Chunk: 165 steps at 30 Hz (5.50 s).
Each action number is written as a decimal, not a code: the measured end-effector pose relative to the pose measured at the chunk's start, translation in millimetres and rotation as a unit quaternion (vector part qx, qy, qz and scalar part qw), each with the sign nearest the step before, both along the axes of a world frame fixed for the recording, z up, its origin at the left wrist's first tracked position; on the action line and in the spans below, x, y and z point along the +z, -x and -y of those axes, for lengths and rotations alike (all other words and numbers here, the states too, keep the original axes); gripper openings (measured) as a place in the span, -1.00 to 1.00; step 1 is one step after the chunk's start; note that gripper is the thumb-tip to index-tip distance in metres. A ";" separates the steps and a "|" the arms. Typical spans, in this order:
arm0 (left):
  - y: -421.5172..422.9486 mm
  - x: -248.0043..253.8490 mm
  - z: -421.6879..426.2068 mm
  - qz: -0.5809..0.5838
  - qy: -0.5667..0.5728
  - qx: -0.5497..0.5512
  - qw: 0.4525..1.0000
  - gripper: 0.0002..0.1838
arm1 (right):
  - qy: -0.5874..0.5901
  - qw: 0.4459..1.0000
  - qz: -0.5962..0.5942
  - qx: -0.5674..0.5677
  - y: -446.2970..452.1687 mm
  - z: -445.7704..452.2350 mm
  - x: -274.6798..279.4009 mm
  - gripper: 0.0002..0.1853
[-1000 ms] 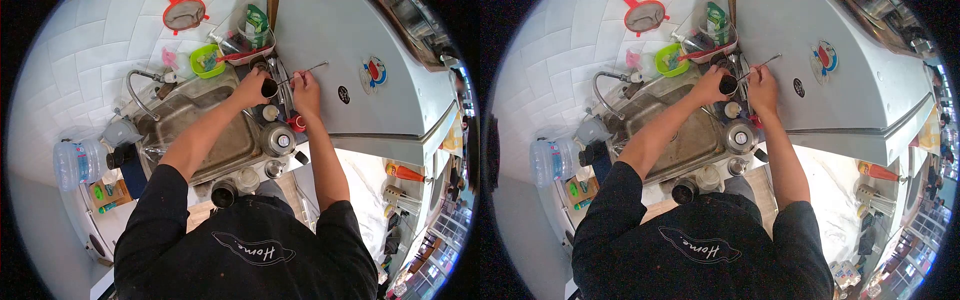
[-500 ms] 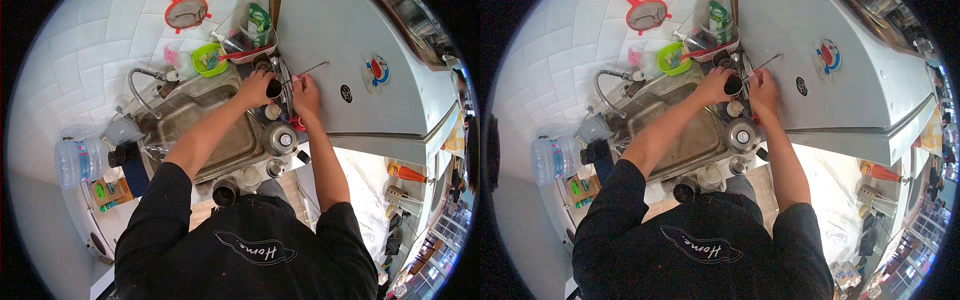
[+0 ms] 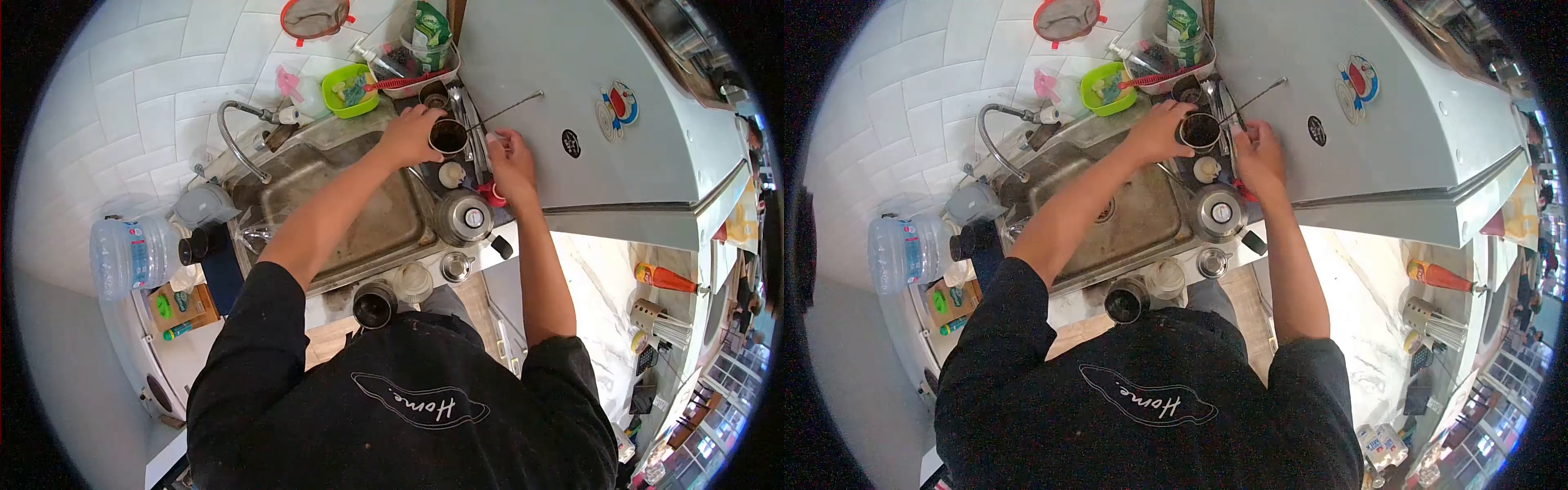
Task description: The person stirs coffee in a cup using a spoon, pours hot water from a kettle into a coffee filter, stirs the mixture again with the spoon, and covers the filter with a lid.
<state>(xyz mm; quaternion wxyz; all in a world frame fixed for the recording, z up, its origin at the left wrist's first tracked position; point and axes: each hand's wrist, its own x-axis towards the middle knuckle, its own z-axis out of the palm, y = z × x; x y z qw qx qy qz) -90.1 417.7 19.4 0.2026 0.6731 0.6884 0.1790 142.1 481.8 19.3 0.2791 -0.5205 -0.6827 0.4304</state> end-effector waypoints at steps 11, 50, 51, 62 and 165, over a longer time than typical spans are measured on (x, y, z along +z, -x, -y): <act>43.8 42.0 141.2 0.170 -0.055 0.123 0.976 -0.19 | 0.089 0.995 -0.013 -0.034 -101.1 140.5 -2.4 -0.61; -69.5 -6.5 430.9 0.333 -0.034 0.259 0.906 -0.34 | -0.165 0.980 0.023 -0.109 -169.6 302.9 114.7 -0.80; -72.5 -5.4 431.7 0.340 -0.038 0.252 0.905 -0.34 | -0.159 0.981 0.024 -0.108 -168.6 311.2 115.8 -0.80; -92.4 -0.2 432.4 0.328 -0.055 0.206 0.920 -0.47 | -0.219 0.961 0.168 -0.031 -173.3 356.0 126.6 -0.74; -93.0 -27.7 444.4 0.363 -0.010 0.198 0.910 -0.52 | -0.310 0.926 0.213 -0.013 -162.2 372.6 151.3 -0.69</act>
